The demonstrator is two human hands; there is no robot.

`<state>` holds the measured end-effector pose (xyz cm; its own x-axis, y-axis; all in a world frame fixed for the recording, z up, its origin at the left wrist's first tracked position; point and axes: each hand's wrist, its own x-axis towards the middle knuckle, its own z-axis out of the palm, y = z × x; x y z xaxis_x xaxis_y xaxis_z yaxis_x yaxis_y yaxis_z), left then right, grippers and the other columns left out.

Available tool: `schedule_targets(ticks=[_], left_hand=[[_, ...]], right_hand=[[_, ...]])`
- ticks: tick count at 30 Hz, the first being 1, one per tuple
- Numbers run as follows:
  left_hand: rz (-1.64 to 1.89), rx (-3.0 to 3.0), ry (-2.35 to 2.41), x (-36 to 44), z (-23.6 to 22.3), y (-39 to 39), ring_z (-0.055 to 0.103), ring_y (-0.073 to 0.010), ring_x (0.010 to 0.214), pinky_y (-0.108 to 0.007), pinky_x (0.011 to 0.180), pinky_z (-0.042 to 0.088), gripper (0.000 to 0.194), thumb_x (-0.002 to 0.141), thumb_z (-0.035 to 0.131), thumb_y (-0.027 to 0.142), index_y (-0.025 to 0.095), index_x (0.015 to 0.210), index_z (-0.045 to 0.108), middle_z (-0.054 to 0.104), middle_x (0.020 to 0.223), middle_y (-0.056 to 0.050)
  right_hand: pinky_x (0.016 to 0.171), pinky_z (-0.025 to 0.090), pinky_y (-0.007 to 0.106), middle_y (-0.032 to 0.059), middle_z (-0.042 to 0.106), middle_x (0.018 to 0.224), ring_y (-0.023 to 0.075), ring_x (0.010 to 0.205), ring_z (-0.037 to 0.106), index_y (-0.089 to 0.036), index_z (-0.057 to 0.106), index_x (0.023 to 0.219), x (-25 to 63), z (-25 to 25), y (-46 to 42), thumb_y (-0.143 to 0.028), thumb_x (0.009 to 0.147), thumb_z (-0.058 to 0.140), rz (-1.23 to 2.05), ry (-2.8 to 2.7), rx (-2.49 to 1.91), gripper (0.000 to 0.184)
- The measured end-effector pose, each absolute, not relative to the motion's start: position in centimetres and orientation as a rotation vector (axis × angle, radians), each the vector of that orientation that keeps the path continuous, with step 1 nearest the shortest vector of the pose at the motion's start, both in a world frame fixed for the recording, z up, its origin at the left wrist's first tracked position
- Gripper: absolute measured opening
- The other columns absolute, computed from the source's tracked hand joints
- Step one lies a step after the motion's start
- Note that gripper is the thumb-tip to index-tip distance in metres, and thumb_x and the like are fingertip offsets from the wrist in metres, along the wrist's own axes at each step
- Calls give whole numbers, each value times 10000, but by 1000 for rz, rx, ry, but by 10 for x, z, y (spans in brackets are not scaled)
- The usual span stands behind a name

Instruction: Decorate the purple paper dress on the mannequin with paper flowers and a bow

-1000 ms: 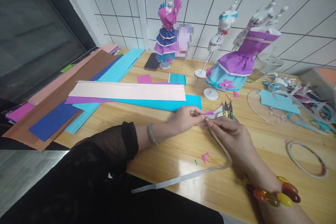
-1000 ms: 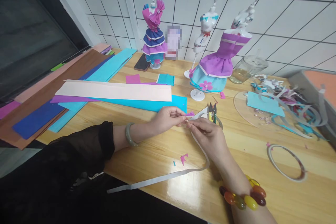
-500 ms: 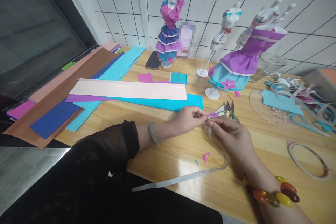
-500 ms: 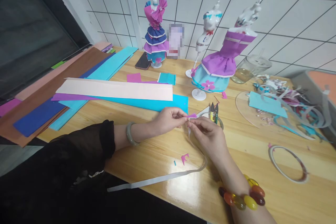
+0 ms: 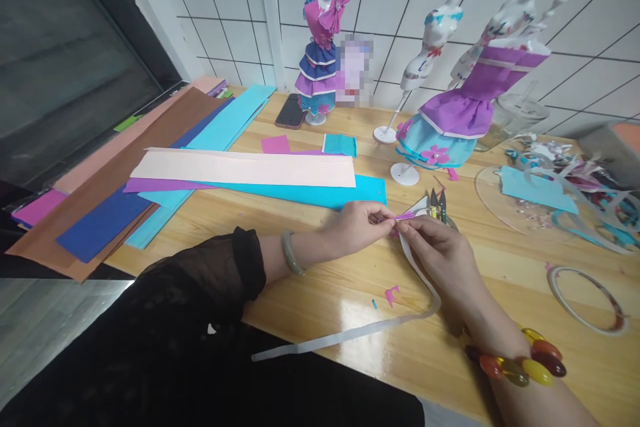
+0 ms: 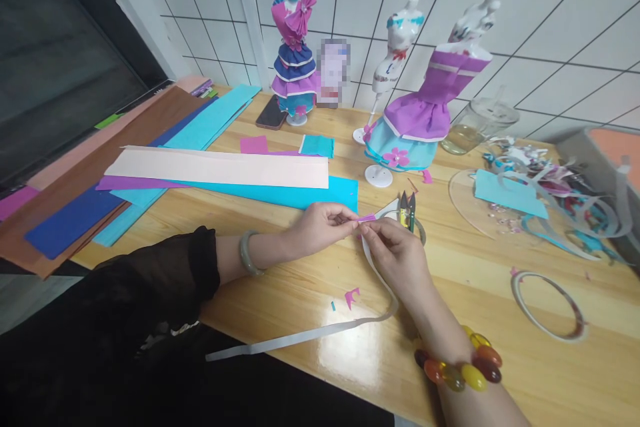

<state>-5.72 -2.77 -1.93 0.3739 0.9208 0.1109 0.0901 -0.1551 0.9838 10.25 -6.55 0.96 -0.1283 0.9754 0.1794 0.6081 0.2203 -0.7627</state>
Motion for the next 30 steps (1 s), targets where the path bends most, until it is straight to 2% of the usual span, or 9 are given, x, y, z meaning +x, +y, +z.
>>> schedule_targets(ticks=[4,15,23,26,30], left_hand=[[954,1603,941,-58,-21,-28,601,-122,768,-234,704,465,240,774,564,330,140,881,663,675,835,-58],[955,1584,839,-56,-24,-28,607,-122,785,-247,737,474,253,792,544,329,127,911,641,672,874,-72],[920,1588,858,-59,-18,-28,553,-101,747,-217,698,428,266,803,521,370,134,819,643,638,788,-33],[900,1528,833,-58,-19,-27,546,-89,732,-210,691,420,262,809,515,365,130,818,632,628,783,-31],[903,1369,747,-55,-23,-25,559,-84,727,-223,713,430,265,799,536,373,120,824,611,616,771,-34]], right_hand=[[634,435,286,34,654,756,170,702,582,-206,668,757,103,9,-65,-388,822,535,680,-1806,-1495,235],[596,407,272,29,609,704,153,653,542,-189,653,745,104,10,-66,-397,809,551,815,-1701,-1529,241],[568,399,266,29,611,676,148,626,529,-177,661,714,102,11,-66,-431,792,559,860,-1670,-1559,285],[532,385,260,23,609,644,142,593,523,-176,693,763,102,12,-67,-440,786,564,869,-1650,-1599,295],[520,394,252,22,652,702,135,593,539,-190,705,871,104,12,-67,-429,769,592,1004,-1538,-1597,283]])
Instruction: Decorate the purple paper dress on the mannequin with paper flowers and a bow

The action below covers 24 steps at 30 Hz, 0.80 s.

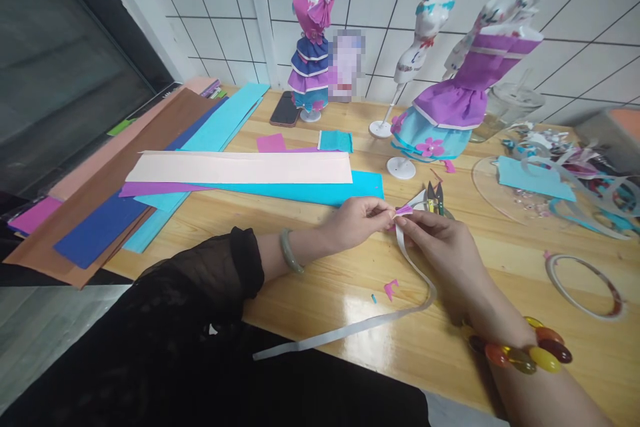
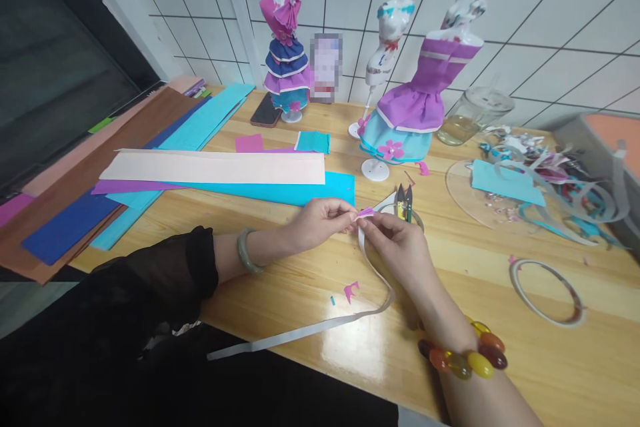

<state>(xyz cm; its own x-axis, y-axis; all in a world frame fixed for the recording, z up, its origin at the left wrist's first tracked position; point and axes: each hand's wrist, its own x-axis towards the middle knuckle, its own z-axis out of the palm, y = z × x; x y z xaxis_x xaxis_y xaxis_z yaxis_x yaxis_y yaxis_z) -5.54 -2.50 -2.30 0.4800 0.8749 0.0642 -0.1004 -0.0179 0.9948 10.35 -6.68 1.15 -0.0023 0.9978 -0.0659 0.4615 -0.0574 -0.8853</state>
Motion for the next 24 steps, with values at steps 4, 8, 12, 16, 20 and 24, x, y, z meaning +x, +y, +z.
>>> schedule_targets(ticks=[4,8,12,16,20,24], left_hand=[[872,1247,685,-55,-25,-20,557,-80,673,-243,697,440,304,767,580,408,110,821,606,600,729,-28],[789,1138,619,-58,-20,-19,552,-82,652,-255,673,435,343,752,593,438,103,826,606,594,717,-29],[709,1019,569,-63,-13,-20,561,-86,689,-255,693,428,351,731,623,430,94,831,611,606,776,-51],[647,962,543,-66,-11,-19,567,-89,673,-243,651,416,332,719,645,399,87,828,619,613,804,-66],[604,968,534,-68,-10,-17,565,-90,642,-235,605,403,303,724,644,370,81,811,614,614,780,-68],[564,978,547,-69,-7,-16,559,-84,628,-231,599,411,301,717,650,370,82,797,609,621,769,-71]], right_hand=[[579,445,274,43,690,762,170,665,596,-187,708,872,106,9,-64,-434,721,644,1092,-1467,-1537,297],[651,471,296,57,708,846,188,737,624,-194,707,869,108,7,-63,-420,724,650,1110,-1440,-1500,275],[687,483,318,46,711,825,199,754,632,-208,717,841,107,8,-65,-402,725,654,1035,-1458,-1536,235],[737,488,340,39,714,838,210,798,635,-226,724,821,106,9,-66,-378,723,664,950,-1474,-1555,191],[781,487,366,34,710,857,213,826,635,-249,728,812,107,8,-66,-358,731,664,899,-1496,-1522,150],[791,492,402,43,707,859,230,831,634,-251,726,800,107,7,-67,-366,726,668,877,-1496,-1494,148]])
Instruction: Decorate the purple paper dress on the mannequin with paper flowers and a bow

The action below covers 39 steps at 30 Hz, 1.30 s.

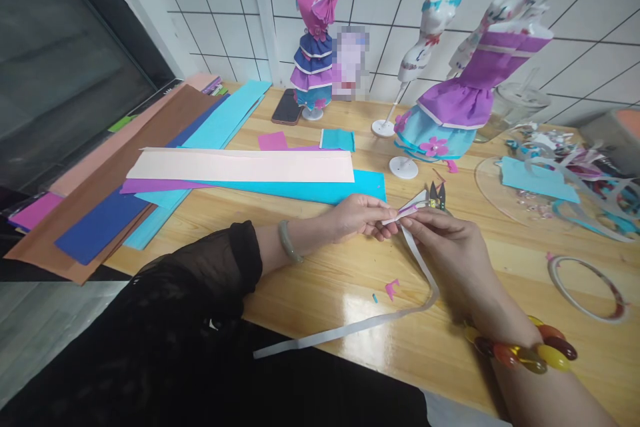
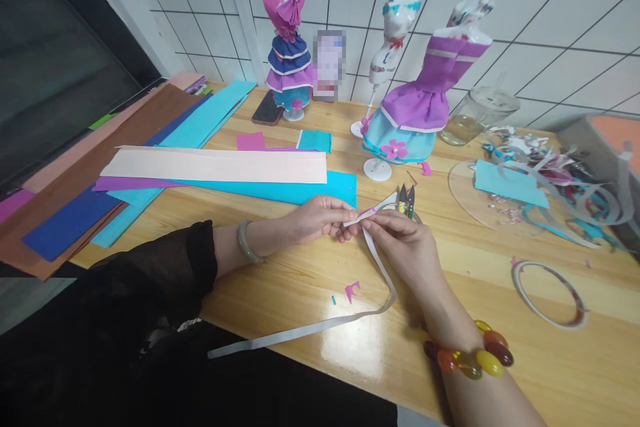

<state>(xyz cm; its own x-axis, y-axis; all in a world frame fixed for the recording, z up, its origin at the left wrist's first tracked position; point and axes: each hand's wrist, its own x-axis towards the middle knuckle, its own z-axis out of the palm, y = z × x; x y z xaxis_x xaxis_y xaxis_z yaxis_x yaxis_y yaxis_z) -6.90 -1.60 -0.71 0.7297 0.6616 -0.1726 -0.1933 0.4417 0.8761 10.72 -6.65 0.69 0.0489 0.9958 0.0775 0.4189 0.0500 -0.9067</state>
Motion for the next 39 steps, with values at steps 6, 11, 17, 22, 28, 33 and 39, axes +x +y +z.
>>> schedule_targets(ticks=[6,11,17,22,28,33,39], left_hand=[[488,993,548,-70,-5,-12,564,-83,577,-223,556,406,296,695,673,368,87,758,604,622,712,-61],[441,1055,548,-71,-8,-10,586,-91,603,-239,595,439,289,726,643,379,100,786,601,638,737,-61],[411,1069,562,-72,-3,-12,597,-88,623,-259,652,471,292,713,663,375,102,800,604,652,737,-56],[404,1088,554,-73,0,-14,607,-90,632,-247,638,472,313,728,647,402,101,799,605,654,758,-60],[518,1143,575,-68,-7,-16,598,-91,590,-242,575,474,371,714,645,441,115,869,557,643,757,-58],[751,1262,645,-65,-10,-21,552,-61,576,-207,552,467,314,704,664,370,111,844,556,597,705,-16],[796,1408,688,-63,-13,-26,555,-67,712,-199,633,451,212,790,565,307,126,898,590,612,817,-33]], right_hand=[[763,503,367,44,700,855,206,792,636,-236,705,841,106,12,-68,-380,735,661,1049,-1468,-1456,184],[756,497,346,41,692,890,201,811,626,-230,677,882,106,15,-68,-403,719,670,1177,-1476,-1414,238],[684,505,323,40,682,788,190,726,626,-213,654,809,106,14,-68,-441,654,717,1241,-1400,-1396,283],[661,507,306,32,677,768,174,697,623,-217,658,798,109,11,-67,-404,661,725,1280,-1375,-1379,241],[689,511,335,49,686,801,192,719,632,-216,660,830,111,11,-66,-438,686,695,1339,-1386,-1343,267],[633,486,288,46,689,793,172,689,610,-205,672,823,109,13,-65,-434,625,744,1297,-1394,-1407,311],[610,487,287,44,691,768,176,669,616,-199,663,790,107,14,-66,-454,616,743,1306,-1365,-1419,319]])
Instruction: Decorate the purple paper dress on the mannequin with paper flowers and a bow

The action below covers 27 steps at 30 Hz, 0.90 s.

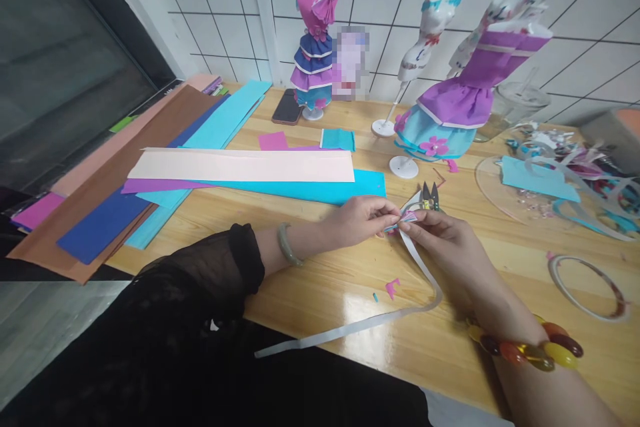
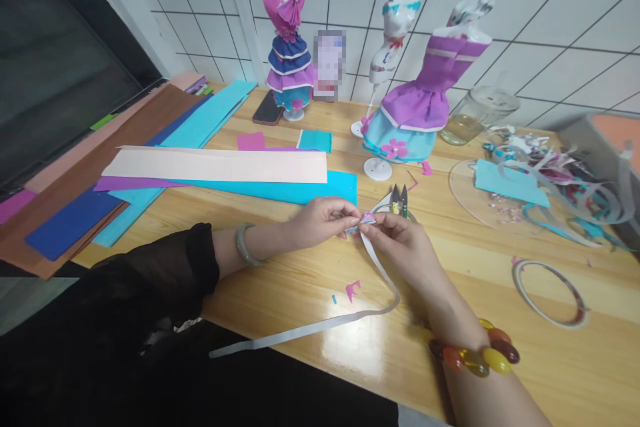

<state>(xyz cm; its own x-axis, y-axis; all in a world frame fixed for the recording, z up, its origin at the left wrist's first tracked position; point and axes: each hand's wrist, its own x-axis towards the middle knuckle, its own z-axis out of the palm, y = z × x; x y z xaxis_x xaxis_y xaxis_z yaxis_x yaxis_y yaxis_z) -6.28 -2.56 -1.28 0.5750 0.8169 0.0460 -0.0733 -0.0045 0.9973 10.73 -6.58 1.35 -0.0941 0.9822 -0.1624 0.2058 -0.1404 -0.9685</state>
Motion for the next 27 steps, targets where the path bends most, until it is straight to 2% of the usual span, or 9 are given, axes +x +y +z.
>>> schedule_targets(ticks=[6,15,21,24,27], left_hand=[[725,1371,641,-64,-10,-21,549,-73,716,-211,650,442,246,820,529,313,115,940,612,626,839,-43],[860,1334,682,-63,-14,-20,576,-88,737,-244,691,464,325,818,529,351,132,1056,559,627,886,-61],[949,1867,848,-65,-7,-32,576,-119,793,-236,718,453,271,780,579,364,156,947,627,625,872,-58],[900,2106,901,-66,-7,-33,578,-132,831,-244,751,440,245,821,529,328,174,979,636,639,878,-61],[911,2249,906,-65,-9,-31,587,-129,855,-245,763,432,222,856,464,265,183,966,639,656,906,-52]], right_hand=[[701,504,334,78,703,879,207,761,647,-195,654,898,110,7,-65,-486,708,661,1395,-1364,-1352,348],[717,501,354,57,707,848,198,740,650,-208,657,835,111,9,-64,-409,733,666,1414,-1282,-1378,225],[670,498,320,30,698,788,173,679,638,-223,663,831,113,4,-63,-385,730,674,1380,-1235,-1366,191],[641,499,307,25,689,743,164,645,627,-220,666,812,114,1,-63,-363,725,686,1370,-1222,-1389,169],[683,504,323,28,694,792,170,676,635,-222,670,834,112,-2,-63,-349,727,687,1388,-1201,-1360,167]])
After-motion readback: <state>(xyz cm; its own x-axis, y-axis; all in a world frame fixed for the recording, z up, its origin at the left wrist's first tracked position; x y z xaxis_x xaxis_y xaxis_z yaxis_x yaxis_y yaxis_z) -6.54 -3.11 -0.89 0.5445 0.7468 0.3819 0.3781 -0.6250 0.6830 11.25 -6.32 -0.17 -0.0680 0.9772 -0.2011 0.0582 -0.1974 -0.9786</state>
